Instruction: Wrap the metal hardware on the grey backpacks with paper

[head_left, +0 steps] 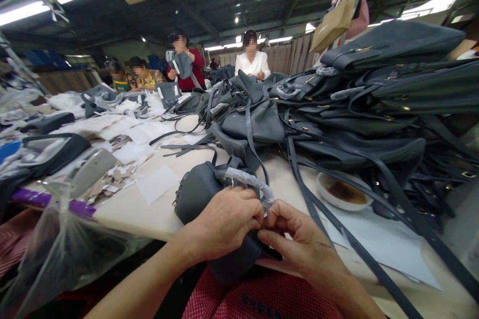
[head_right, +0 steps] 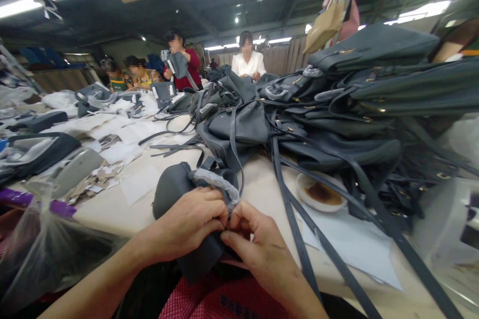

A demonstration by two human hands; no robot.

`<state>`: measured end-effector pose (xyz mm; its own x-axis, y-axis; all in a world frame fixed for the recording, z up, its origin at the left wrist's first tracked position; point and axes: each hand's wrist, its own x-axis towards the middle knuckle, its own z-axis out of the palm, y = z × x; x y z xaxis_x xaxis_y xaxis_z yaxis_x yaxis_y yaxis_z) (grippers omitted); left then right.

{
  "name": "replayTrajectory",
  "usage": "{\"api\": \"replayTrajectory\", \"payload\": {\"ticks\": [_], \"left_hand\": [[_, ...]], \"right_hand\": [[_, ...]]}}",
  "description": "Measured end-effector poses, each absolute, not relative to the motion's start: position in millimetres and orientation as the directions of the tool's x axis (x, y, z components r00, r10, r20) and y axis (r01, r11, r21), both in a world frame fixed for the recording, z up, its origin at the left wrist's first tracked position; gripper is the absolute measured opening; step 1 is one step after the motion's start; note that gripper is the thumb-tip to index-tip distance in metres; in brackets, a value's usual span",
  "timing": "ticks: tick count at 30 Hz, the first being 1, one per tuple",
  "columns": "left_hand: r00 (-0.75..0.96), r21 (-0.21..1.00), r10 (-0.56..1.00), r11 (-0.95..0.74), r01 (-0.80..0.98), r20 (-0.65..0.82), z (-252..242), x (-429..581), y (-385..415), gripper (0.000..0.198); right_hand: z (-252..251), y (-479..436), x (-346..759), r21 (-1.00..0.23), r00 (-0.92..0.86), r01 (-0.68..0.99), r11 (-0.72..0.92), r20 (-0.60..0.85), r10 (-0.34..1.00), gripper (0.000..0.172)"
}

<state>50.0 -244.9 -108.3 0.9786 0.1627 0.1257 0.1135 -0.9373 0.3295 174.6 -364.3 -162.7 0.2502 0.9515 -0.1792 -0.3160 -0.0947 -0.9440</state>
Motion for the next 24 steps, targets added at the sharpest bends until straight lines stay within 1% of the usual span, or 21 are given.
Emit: {"api": "replayTrajectory", "payload": {"ticks": [3, 5, 7, 10, 14, 17, 19, 20, 22, 23, 24], "left_hand": [[0.976, 0.277, 0.177, -0.951, 0.136, 0.128, -111, 48, -245, 0.013], [0.969, 0.291, 0.190, -0.947, 0.138, 0.158, -112, 45, -243, 0.013], [0.964, 0.332, 0.190, -0.936, 0.120, 0.187, -112, 42, -239, 0.013], [0.957, 0.432, 0.191, -0.898, 0.082, 0.217, -110, 38, -234, 0.015], [0.929, 0.610, 0.275, -0.789, 0.072, 0.247, -111, 38, -230, 0.015], [0.911, 0.799, 0.325, -0.601, -0.011, 0.256, -111, 33, -227, 0.015], [0.916, 0.895, 0.300, -0.430, -0.121, 0.267, -108, 26, -226, 0.026], [0.922, 0.916, 0.272, -0.366, -0.166, 0.276, -106, 20, -226, 0.033], [0.932, 0.924, 0.219, -0.318, -0.213, 0.290, -101, 6, -227, 0.043], [0.936, 0.923, 0.204, -0.322, -0.213, 0.287, -100, -2, -229, 0.042], [0.942, 0.922, 0.199, -0.336, -0.194, 0.271, -99, -9, -231, 0.037]], "right_hand": [[-164, -364, 176, -0.929, 0.251, -0.360, -0.090, -0.189, 0.949, 0.034], [-166, -363, 178, -0.909, 0.231, -0.406, -0.089, -0.196, 0.953, 0.036], [-169, -361, 180, -0.914, 0.212, -0.399, -0.067, -0.163, 0.964, 0.036], [-175, -358, 186, -0.947, 0.210, -0.321, -0.014, -0.085, 0.974, 0.034], [-179, -357, 190, -0.958, 0.212, -0.286, 0.028, -0.035, 0.977, 0.033], [-179, -358, 186, -0.955, 0.229, -0.291, 0.049, -0.020, 0.973, 0.032], [-178, -359, 182, -0.953, 0.277, -0.291, 0.080, -0.005, 0.961, 0.034], [-178, -358, 181, -0.955, 0.315, -0.279, 0.103, 0.010, 0.949, 0.036], [-177, -356, 183, -0.965, 0.401, -0.215, 0.150, 0.053, 0.914, 0.037], [-176, -355, 186, -0.973, 0.434, -0.161, 0.165, 0.080, 0.897, 0.035], [-174, -353, 191, -0.980, 0.457, -0.090, 0.176, 0.116, 0.882, 0.032]]}}
